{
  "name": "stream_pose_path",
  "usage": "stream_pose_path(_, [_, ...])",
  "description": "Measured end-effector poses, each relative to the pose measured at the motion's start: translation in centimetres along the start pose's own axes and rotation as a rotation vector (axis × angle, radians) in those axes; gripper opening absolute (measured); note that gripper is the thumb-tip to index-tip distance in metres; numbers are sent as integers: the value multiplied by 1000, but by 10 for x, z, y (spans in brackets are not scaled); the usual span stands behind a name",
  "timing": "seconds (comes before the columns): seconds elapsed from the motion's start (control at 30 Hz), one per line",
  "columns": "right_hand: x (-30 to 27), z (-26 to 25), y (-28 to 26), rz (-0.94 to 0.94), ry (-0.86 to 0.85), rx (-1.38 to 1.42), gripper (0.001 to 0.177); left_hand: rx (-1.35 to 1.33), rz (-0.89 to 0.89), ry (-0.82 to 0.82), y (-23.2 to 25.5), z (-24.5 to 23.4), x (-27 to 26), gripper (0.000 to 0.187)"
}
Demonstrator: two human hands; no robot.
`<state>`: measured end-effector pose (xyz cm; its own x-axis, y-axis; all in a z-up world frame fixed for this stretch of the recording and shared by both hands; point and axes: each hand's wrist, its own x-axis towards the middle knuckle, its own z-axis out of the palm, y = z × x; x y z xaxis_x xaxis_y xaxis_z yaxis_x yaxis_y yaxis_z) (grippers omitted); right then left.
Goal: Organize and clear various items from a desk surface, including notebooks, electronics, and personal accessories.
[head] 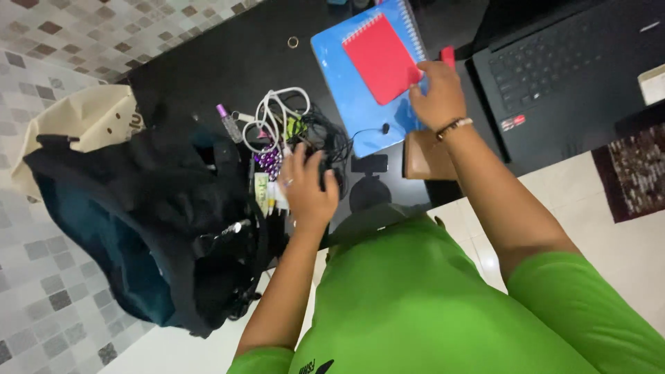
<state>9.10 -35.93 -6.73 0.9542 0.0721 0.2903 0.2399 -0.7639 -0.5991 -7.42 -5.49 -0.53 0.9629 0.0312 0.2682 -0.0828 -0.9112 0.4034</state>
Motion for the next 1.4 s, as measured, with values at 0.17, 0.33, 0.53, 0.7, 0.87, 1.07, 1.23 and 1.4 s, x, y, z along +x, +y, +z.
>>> stream_pose_path(0.17, [33, 7, -15, 148, -201, -214, 49, 30, 203, -244, 52, 46, 52, 56])
stream_pose_path(0.33, [35, -5, -57, 317, -308, -279, 66, 171, 79, -206, 33, 72, 74, 77])
stream_pose_path(0.53, [40, -13, -67, 478, -393, -113, 57, 380, 48, 12, 0, 78, 61, 47])
stream_pose_path(0.7, [24, 28, -41, 502, -305, 303, 48, 531, -27, 127, -9, 63, 63, 50])
stream_pose_path(0.87, [23, 32, -69, 391, -409, 476, 41, 639, 9, 273, -24, 49, 63, 28])
stream_pose_path(1.07, [83, -32, -127, 167, -374, 678, 65, 707, -43, 351, -45, 41, 58, 26])
stream_pose_path(1.23, [151, -110, -160, 16, -818, 322, 81, 765, -251, 105, -56, 32, 58, 13])
stream_pose_path(1.4, [177, -150, -226, -688, -1064, -285, 65, 690, -355, -61, -75, 32, 57, 19])
